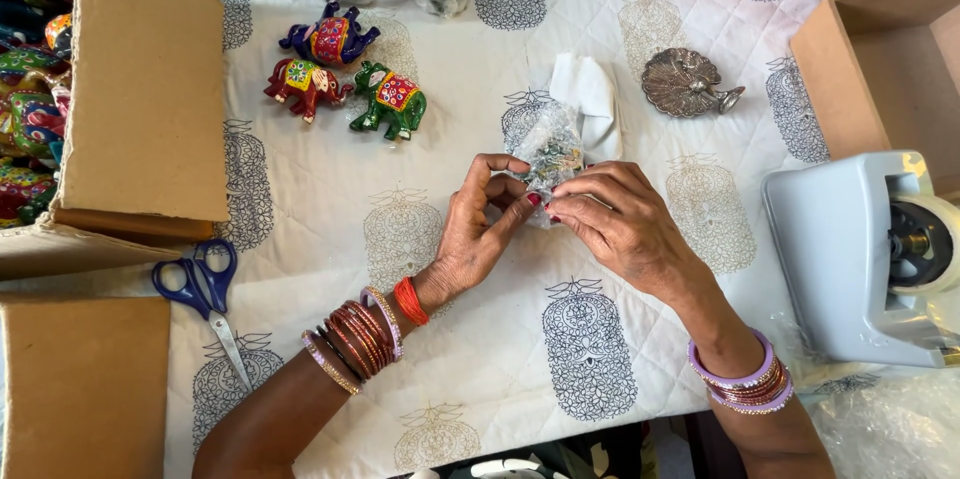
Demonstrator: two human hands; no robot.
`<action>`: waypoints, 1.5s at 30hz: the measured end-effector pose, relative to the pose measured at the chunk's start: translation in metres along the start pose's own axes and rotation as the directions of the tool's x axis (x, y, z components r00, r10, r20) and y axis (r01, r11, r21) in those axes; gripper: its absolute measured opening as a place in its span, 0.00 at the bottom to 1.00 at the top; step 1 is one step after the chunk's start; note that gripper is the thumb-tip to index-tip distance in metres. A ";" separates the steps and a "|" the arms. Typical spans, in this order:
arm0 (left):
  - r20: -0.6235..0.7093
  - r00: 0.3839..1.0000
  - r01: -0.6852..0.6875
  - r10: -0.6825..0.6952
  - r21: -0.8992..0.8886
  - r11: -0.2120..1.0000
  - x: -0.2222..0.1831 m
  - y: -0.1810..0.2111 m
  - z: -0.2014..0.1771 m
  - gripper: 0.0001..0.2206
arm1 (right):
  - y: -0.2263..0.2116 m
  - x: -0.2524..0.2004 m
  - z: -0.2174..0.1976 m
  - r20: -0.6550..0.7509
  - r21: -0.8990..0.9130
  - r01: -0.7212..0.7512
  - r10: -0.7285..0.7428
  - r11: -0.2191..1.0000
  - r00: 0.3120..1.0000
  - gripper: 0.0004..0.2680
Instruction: Cleaning and wrapping small elephant figurines in bubble wrap.
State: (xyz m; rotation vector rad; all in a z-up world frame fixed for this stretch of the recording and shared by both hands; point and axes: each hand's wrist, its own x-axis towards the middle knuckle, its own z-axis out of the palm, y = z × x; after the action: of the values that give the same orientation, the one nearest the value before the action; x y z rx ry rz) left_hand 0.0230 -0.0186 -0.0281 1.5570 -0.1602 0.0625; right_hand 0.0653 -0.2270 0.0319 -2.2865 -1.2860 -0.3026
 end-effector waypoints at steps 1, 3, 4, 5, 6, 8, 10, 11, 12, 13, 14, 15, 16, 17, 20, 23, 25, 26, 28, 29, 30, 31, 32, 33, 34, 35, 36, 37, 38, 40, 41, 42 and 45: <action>0.001 1.000 -0.011 0.011 0.010 1.000 0.000 0.000 0.000 0.16 | 0.000 0.000 0.000 0.001 0.005 0.000 0.000 1.000 1.000 0.09; 0.001 1.000 -0.023 0.023 0.021 1.000 0.000 0.000 0.000 0.16 | 0.000 0.001 0.000 0.002 0.009 0.003 -0.003 1.000 1.000 0.09; -0.001 1.000 -0.019 0.019 0.020 1.000 0.000 0.000 0.001 0.16 | 0.000 0.002 0.000 0.004 0.017 0.009 -0.009 1.000 1.000 0.08; -0.004 1.000 -0.015 0.015 0.018 1.000 0.000 0.000 0.001 0.16 | 0.000 0.002 0.000 0.005 0.025 0.015 -0.015 1.000 1.000 0.07; -0.004 1.000 -0.015 0.015 0.018 1.000 -0.001 0.001 0.001 0.16 | 0.000 0.002 -0.001 0.005 0.025 0.015 -0.015 1.000 1.000 0.07; -0.004 1.000 -0.009 0.009 0.027 1.000 -0.001 0.001 0.002 0.17 | -0.001 0.003 -0.003 0.048 0.056 -0.025 0.022 0.998 0.999 0.07; -0.002 1.000 -0.023 0.023 0.036 0.999 -0.001 0.002 0.002 0.17 | 0.000 0.003 -0.003 0.058 0.066 -0.033 0.029 0.997 0.998 0.07; 0.001 0.999 -0.038 0.038 0.045 0.998 -0.001 0.002 0.003 0.17 | 0.000 0.003 -0.003 0.068 0.075 -0.041 0.036 0.996 0.997 0.07; 0.002 0.999 -0.037 0.037 0.046 0.998 -0.001 0.003 0.003 0.17 | 0.002 0.002 -0.002 0.067 0.075 -0.042 0.037 0.996 0.997 0.07; 0.004 1.000 -0.020 0.020 0.038 0.999 -0.001 0.004 0.004 0.17 | 0.004 0.000 -0.002 0.064 0.087 -0.042 0.037 0.995 0.997 0.06; 0.007 1.000 -0.002 0.002 0.030 1.000 -0.002 0.006 0.004 0.17 | 0.005 -0.001 -0.001 0.061 0.098 -0.043 0.037 0.994 0.997 0.06; 0.006 1.000 -0.002 0.001 0.030 1.000 -0.001 0.006 0.004 0.17 | 0.006 -0.002 -0.001 0.061 0.098 -0.043 0.037 0.994 0.997 0.06; -0.002 0.999 0.033 -0.033 0.030 0.999 0.000 0.006 0.004 0.17 | 0.007 -0.002 -0.002 0.060 0.089 -0.040 0.035 0.995 0.998 0.07; -0.010 0.998 0.068 -0.068 0.031 0.997 0.000 0.006 0.003 0.17 | 0.008 -0.003 -0.002 0.059 0.079 -0.038 0.033 0.996 0.998 0.07; -0.020 0.999 0.045 -0.045 -0.003 0.999 0.003 -0.001 0.001 0.17 | 0.010 -0.005 -0.006 0.064 0.069 -0.040 0.036 0.997 0.997 0.08; -0.013 1.000 0.018 -0.017 0.028 0.999 0.002 -0.001 0.001 0.17 | 0.006 -0.003 -0.011 0.099 0.067 -0.111 0.104 0.992 0.990 0.09; -0.011 1.000 0.009 -0.009 0.023 1.000 0.002 -0.003 0.003 0.17 | 0.005 -0.001 -0.014 0.096 0.055 -0.109 0.103 0.993 0.990 0.09; -0.011 1.000 0.001 -0.001 0.018 1.000 0.002 -0.003 0.003 0.17 | 0.005 0.000 -0.016 0.096 0.045 -0.105 0.100 0.993 0.990 0.08; -0.045 0.999 0.005 -0.003 0.038 0.999 0.003 -0.008 0.002 0.16 | 0.006 0.000 -0.020 0.061 0.059 -0.090 0.086 0.994 0.994 0.08; -0.079 0.997 0.009 -0.004 0.056 0.998 0.004 -0.011 0.002 0.15 | 0.006 0.001 -0.022 0.028 0.072 -0.074 0.072 0.995 0.997 0.08; -0.081 0.997 0.007 -0.003 0.056 0.998 0.004 -0.010 0.001 0.15 | 0.006 0.001 -0.025 0.028 0.072 -0.072 0.070 0.995 0.997 0.08; -0.073 0.997 0.003 0.000 0.042 0.999 0.004 -0.009 0.000 0.15 | 0.005 0.001 -0.028 0.014 0.060 -0.091 0.090 0.994 0.996 0.08; -0.063 0.998 0.000 0.002 0.028 1.000 0.004 -0.009 -0.001 0.15 | 0.005 0.001 -0.030 -0.001 0.049 -0.112 0.112 0.993 0.994 0.07; -0.063 0.998 -0.001 0.003 0.029 1.000 0.004 -0.008 0.000 0.15 | 0.005 0.001 -0.030 -0.002 0.048 -0.112 0.112 0.993 0.994 0.07; -0.064 0.998 -0.011 0.013 0.036 0.999 0.004 -0.007 0.001 0.15 | 0.005 -0.001 -0.031 0.024 0.096 -0.161 0.160 0.982 0.987 0.07; -0.066 0.998 -0.021 0.024 0.043 0.999 0.003 -0.006 0.002 0.15 | 0.006 -0.002 -0.032 0.052 0.143 -0.211 0.205 0.967 0.977 0.07; -0.066 0.997 -0.022 0.025 0.046 0.999 0.003 -0.005 0.003 0.15 | 0.006 -0.001 -0.034 0.050 0.145 -0.209 0.204 0.967 0.978 0.07; -0.084 0.996 -0.005 0.010 0.060 0.998 0.003 -0.003 0.003 0.14 | 0.006 0.000 -0.035 0.052 0.131 -0.180 0.175 0.975 0.983 0.07; -0.098 0.995 0.009 -0.002 0.074 0.997 0.004 -0.001 0.004 0.14 | 0.006 0.000 -0.037 0.050 0.116 -0.151 0.146 0.982 0.988 0.06; -0.104 0.994 -0.031 0.043 0.109 0.994 0.002 -0.003 0.006 0.12 | 0.006 0.000 -0.041 0.065 0.084 -0.131 0.126 0.988 0.990 0.07; -0.111 0.990 -0.067 0.083 0.140 0.988 0.000 -0.005 0.008 0.11 | 0.006 -0.001 -0.042 0.087 0.053 -0.113 0.108 0.992 0.990 0.07; -0.110 0.990 -0.069 0.085 0.141 0.988 -0.001 -0.010 0.009 0.11 | 0.005 -0.001 -0.043 0.084 0.052 -0.112 0.107 0.992 0.991 0.07; -0.111 0.987 -0.106 0.116 0.096 0.990 0.001 -0.029 0.011 0.09 | 0.006 -0.002 -0.048 0.107 0.009 -0.111 0.110 0.994 0.988 0.06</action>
State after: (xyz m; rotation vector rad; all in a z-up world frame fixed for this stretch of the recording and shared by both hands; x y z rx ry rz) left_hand 0.0270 -0.0303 -0.0571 1.6289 -0.1535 0.2512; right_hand 0.0714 -0.2553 0.0702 -2.3783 -1.2020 -0.1339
